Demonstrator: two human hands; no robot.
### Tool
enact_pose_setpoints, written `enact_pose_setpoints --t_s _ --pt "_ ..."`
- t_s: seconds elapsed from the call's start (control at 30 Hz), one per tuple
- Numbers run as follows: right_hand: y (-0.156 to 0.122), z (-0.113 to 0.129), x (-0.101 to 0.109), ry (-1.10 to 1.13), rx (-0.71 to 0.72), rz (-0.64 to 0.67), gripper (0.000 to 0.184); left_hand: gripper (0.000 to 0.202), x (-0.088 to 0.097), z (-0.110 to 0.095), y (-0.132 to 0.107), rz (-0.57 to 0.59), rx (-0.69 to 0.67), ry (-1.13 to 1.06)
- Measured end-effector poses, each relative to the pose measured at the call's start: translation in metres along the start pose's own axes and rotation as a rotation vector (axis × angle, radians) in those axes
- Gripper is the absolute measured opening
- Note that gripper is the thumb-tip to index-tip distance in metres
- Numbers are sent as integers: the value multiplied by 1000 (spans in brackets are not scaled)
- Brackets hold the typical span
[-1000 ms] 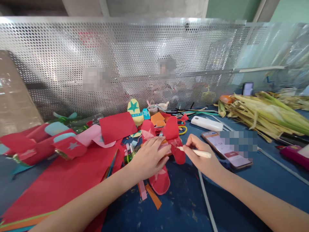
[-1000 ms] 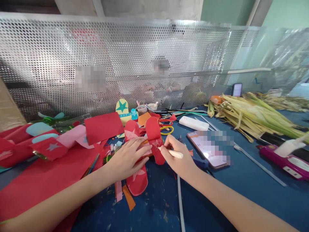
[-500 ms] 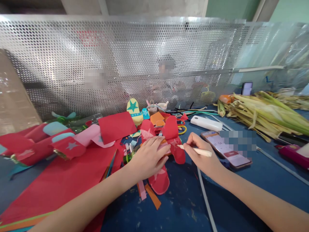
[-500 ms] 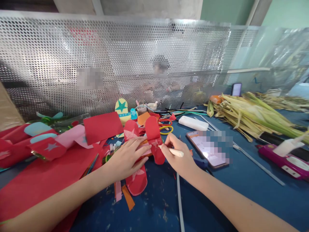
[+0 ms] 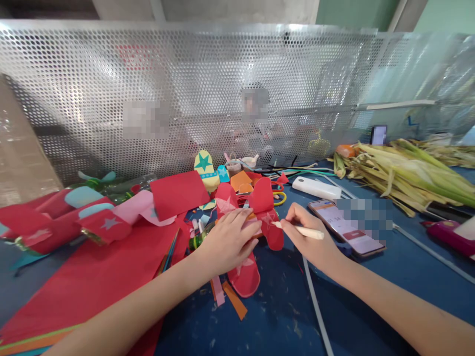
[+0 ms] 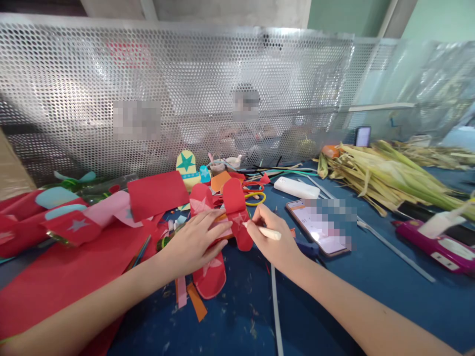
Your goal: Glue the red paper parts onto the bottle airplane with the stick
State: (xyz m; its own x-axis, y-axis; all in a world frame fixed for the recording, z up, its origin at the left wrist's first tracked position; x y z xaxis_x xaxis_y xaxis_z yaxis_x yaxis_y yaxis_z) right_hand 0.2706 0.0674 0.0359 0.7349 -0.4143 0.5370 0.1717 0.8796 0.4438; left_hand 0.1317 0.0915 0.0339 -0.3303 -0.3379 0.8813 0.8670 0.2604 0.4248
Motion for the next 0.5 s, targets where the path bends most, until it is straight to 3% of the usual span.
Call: enact_pose_setpoints --t_s 0.5 --pt "1 0 2 -18 8 -30 20 28 2 0 0 -5 -4 -8"
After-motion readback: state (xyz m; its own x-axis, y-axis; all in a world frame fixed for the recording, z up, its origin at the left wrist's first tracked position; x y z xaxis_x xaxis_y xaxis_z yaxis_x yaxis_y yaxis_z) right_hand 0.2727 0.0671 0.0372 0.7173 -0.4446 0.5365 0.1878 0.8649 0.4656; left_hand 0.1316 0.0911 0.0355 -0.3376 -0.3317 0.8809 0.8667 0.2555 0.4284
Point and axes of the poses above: each hand's wrist, its own y-axis towards the middle knuckle, its own x-axis out of the back of the hand, z = x × y, the point moved 9 cm from there along y, towards the middle knuckle, and after that the axes turned 2 degrees about -x, right-handed, at the moved point
